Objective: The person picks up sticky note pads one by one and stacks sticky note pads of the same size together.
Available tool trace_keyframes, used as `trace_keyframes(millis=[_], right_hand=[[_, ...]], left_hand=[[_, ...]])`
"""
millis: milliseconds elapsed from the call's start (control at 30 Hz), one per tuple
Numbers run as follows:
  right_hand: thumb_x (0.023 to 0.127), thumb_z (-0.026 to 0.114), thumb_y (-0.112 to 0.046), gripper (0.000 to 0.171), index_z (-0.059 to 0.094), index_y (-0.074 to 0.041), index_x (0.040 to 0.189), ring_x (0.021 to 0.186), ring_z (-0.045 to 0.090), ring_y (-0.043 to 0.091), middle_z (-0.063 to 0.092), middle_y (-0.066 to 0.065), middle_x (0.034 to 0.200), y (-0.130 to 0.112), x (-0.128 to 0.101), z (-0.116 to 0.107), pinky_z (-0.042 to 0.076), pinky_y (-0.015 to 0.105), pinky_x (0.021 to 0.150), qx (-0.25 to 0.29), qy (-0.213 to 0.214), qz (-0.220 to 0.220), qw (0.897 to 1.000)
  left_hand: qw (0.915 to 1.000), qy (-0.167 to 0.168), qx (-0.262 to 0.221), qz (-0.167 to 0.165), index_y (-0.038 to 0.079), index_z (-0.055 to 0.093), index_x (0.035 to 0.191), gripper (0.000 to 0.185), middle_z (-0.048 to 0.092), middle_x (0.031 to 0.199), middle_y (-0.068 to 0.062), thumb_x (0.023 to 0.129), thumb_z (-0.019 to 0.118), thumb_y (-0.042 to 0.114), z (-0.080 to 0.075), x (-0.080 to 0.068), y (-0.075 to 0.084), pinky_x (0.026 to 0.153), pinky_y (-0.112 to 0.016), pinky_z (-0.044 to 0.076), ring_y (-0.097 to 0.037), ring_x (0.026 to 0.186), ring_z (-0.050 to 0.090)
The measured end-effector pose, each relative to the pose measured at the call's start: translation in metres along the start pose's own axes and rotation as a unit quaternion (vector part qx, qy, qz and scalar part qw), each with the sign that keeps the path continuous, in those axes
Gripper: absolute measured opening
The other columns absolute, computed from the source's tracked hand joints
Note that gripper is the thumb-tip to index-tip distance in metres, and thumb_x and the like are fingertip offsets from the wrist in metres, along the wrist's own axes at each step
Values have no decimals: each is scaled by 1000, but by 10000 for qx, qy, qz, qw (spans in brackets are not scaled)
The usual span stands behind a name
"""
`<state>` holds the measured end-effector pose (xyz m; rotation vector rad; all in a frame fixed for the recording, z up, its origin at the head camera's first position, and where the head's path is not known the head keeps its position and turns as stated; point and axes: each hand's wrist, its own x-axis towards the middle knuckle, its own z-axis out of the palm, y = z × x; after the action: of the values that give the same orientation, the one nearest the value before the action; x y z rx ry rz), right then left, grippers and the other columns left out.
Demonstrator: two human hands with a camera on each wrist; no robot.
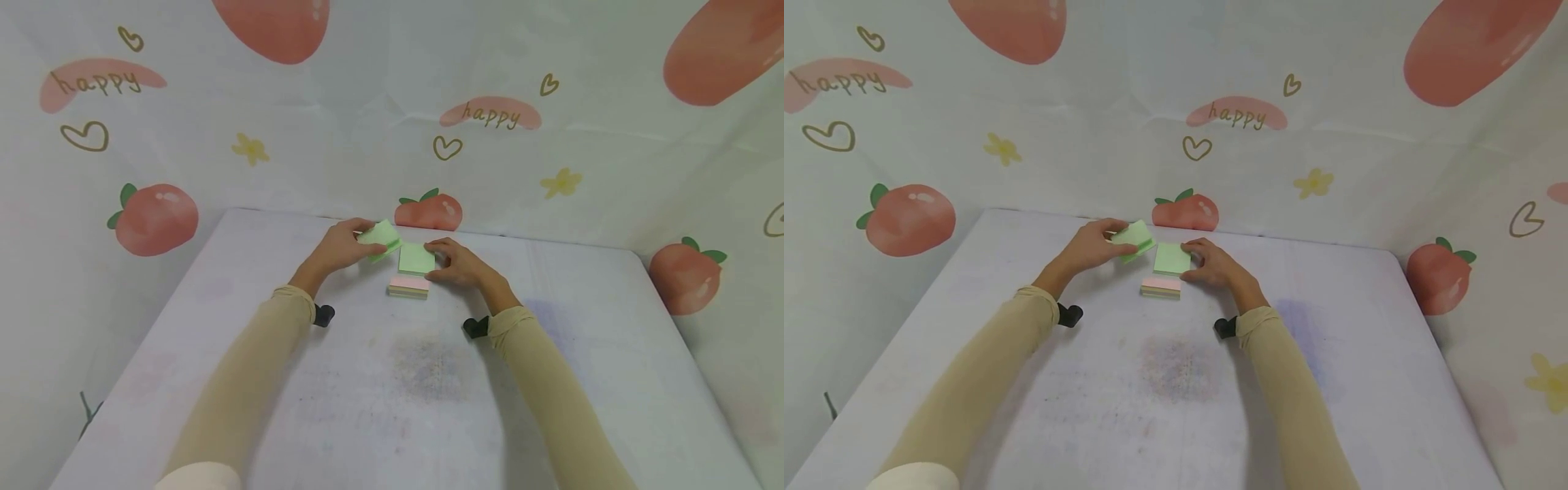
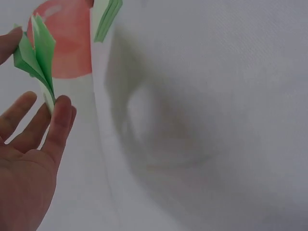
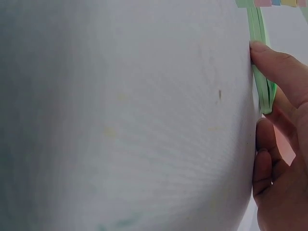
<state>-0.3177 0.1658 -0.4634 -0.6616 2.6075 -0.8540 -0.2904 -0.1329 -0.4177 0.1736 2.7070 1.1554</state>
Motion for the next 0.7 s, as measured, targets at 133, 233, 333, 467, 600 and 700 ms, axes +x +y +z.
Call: trace_keyframes(millis=[133, 233, 333, 467, 600, 700], right_hand=[[89, 79, -31, 75, 46, -14, 154, 102, 53, 23, 41, 8, 158, 0, 0, 0, 43, 35, 91, -41, 7, -44, 10000], [89, 79, -31, 75, 47, -13, 154, 102, 53, 23, 41, 8, 158, 1, 0, 0, 43, 35, 91, -39, 20, -66, 10000], [89, 79, -32, 74, 47, -13, 154, 102, 53, 23, 42, 8, 157, 1, 0, 1, 43, 35, 91, -54, 24, -65, 10000], [89, 79, -31, 74, 47, -13, 154, 103, 53, 23, 42, 8, 157, 1, -1, 1, 43, 35, 91, -84, 30, -60, 9999], [90, 78, -32, 74, 47, -14, 154, 104, 53, 24, 42, 7, 158, -1, -1, 0, 43, 35, 92, -86, 7, -11, 10000], [90, 78, -34, 73, 47, -16, 154, 105, 52, 23, 41, 5, 158, -1, -1, -1, 43, 35, 93, -74, -6, 42, 10000]], left_hand=[[9996, -4, 189, 187, 18, 50, 150, 76, 52, 154, -4, 85, 77, 48, 5, 4, 6, 116, -47, 41, -27, 141, 48], [9994, -2, 234, 250, 18, 50, 150, 76, 51, 155, -5, 84, 79, 44, 8, 8, 10, 121, -47, 36, -26, 147, 43], [9994, -24, 214, 255, 18, 50, 150, 77, 50, 156, -5, 84, 81, 42, 11, 11, 12, 122, -47, 34, -26, 149, 40], [9992, -69, 236, 314, 17, 50, 149, 77, 50, 156, -4, 83, 82, 40, 15, 15, 13, 122, -46, 35, -25, 148, 41], [9984, -144, 283, 474, 14, 51, 148, 78, 53, 153, -5, 82, 83, 38, 19, 19, 15, 121, -44, 35, -25, 146, 44], [9978, -228, 385, 497, 13, 50, 149, 78, 52, 154, -5, 82, 84, 37, 23, 23, 17, 122, -43, 35, -25, 146, 44]])
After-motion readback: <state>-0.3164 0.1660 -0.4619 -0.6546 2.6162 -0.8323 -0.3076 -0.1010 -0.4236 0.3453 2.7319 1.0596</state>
